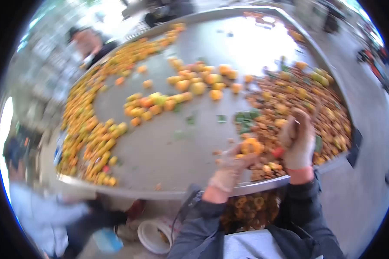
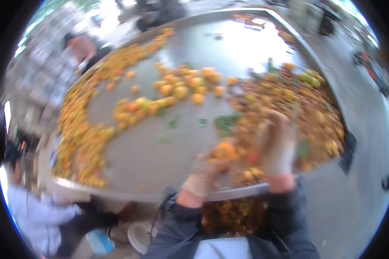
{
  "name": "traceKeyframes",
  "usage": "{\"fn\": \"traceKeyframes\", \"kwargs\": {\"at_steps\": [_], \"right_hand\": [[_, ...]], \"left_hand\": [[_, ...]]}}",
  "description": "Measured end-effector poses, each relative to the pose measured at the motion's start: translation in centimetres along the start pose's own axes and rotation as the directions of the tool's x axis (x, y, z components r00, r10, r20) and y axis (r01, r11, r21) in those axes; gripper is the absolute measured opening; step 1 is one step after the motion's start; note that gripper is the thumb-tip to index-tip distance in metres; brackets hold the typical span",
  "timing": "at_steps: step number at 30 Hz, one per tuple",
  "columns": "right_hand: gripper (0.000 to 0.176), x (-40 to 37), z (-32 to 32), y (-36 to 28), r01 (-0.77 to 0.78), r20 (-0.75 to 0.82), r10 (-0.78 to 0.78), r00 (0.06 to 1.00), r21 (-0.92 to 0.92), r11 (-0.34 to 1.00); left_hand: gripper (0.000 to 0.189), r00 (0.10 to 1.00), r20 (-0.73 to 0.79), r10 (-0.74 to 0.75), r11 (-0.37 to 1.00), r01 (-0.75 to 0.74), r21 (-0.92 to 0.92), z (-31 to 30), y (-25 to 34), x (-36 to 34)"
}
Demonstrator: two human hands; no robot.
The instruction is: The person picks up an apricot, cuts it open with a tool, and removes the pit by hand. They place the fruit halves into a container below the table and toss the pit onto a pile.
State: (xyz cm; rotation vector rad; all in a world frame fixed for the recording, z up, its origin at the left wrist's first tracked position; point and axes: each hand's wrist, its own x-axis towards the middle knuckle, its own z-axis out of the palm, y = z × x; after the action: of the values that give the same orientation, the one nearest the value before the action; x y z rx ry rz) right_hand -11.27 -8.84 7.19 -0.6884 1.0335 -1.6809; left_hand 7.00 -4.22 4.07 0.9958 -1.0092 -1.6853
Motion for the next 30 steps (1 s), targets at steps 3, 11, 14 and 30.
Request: {"fn": "traceKeyframes", "kwargs": {"at_steps": [3,11,14,30], "right_hand": [[0.029,-0.5,0.7,-2.2,0.033,0.057,-0.054,0.997,0.315,0.948],[0.025,-1.6,0.7,-2.7,0.146,0.026,-0.163,0.986,0.319,0.936],[0.027,-2.0,0.7,-2.1,0.190,0.076,-0.208,0.975,0.203,0.961],[0.020,1.8,0.6,0.3,-0.193,0.065,0.188,0.980,0.545,0.816]], "left_hand": [[0.038,0.970,-0.085,-0.226,0.974,0.225,-0.024,1.7,1.7,0.1],[0.040,0.949,-0.096,-0.299,0.954,0.301,0.007,3.3,0.4,0.4],[0.037,0.952,-0.100,-0.288,0.957,0.290,0.006,3.8,0.6,0.4],[0.038,0.945,-0.085,-0.316,0.945,0.307,-0.111,2.4,1.3,0.3]]}}
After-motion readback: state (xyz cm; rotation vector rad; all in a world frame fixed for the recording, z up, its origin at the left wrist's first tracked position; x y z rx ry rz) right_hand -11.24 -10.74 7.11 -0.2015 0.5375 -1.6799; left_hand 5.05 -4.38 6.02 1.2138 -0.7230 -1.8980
